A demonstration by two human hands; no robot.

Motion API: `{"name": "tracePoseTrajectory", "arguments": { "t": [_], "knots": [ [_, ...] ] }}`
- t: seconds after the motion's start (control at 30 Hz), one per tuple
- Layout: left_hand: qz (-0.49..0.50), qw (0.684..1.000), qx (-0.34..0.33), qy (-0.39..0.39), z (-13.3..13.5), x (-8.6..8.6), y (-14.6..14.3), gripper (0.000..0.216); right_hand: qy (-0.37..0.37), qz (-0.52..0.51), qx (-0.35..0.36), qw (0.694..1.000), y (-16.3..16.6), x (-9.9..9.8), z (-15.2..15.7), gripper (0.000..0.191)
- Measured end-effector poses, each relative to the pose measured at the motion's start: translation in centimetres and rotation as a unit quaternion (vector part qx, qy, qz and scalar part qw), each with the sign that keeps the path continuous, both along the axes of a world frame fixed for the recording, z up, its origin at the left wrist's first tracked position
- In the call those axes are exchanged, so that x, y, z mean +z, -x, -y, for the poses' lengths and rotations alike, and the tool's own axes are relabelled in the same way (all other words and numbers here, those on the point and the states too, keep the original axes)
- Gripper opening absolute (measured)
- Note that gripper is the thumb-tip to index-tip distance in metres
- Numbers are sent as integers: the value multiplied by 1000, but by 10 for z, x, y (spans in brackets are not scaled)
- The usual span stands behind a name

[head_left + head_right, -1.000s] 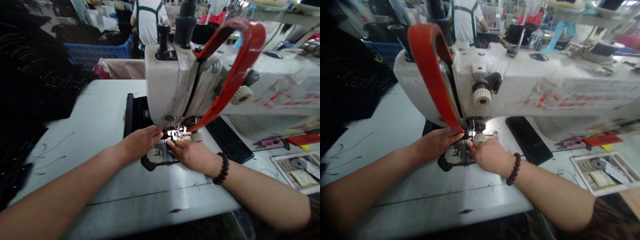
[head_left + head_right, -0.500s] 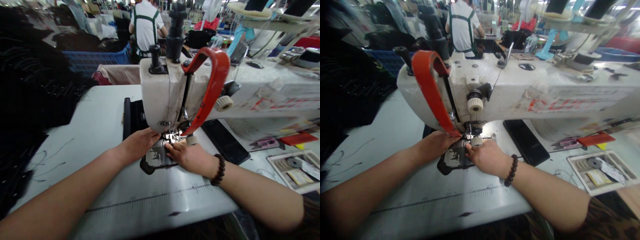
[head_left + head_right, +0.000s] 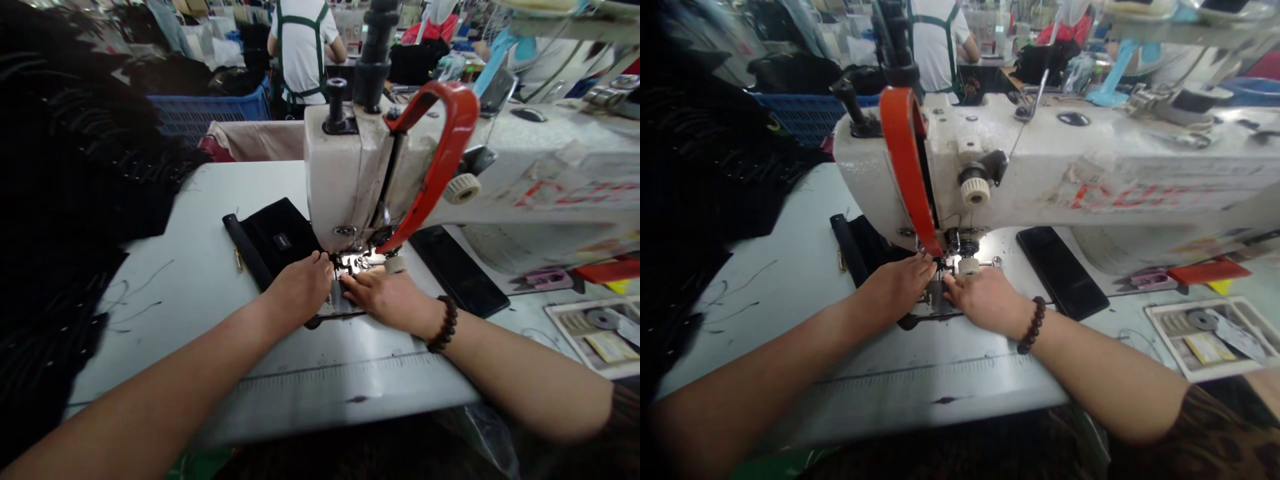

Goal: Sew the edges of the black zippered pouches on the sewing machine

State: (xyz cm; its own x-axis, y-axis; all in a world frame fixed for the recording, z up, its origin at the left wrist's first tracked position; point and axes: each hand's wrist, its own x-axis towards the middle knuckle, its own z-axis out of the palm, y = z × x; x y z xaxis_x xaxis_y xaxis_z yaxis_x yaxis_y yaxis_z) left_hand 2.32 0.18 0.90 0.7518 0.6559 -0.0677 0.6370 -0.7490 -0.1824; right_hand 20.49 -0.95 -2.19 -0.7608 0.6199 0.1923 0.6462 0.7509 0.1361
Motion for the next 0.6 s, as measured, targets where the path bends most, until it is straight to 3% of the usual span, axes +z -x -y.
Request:
{"name": "tracePoseTrajectory", "arguments": {
  "t": [0.2, 0.4, 0.5, 0.6],
  "knots": [
    [5, 999, 40, 27, -3, 4, -4, 26, 18, -6, -16, 1000, 2, 5, 1, 30],
    [42, 990, 34, 129, -1, 29, 17, 23, 53, -10, -23, 998, 0, 13, 3, 28],
    [105, 975, 86, 176, 24, 33, 23, 42, 74, -39, 39, 996, -6, 19, 7, 33],
    [158, 966, 63, 197, 51, 23, 20, 51, 72, -64, 130, 987, -12, 24, 10, 40]
  ]
}}
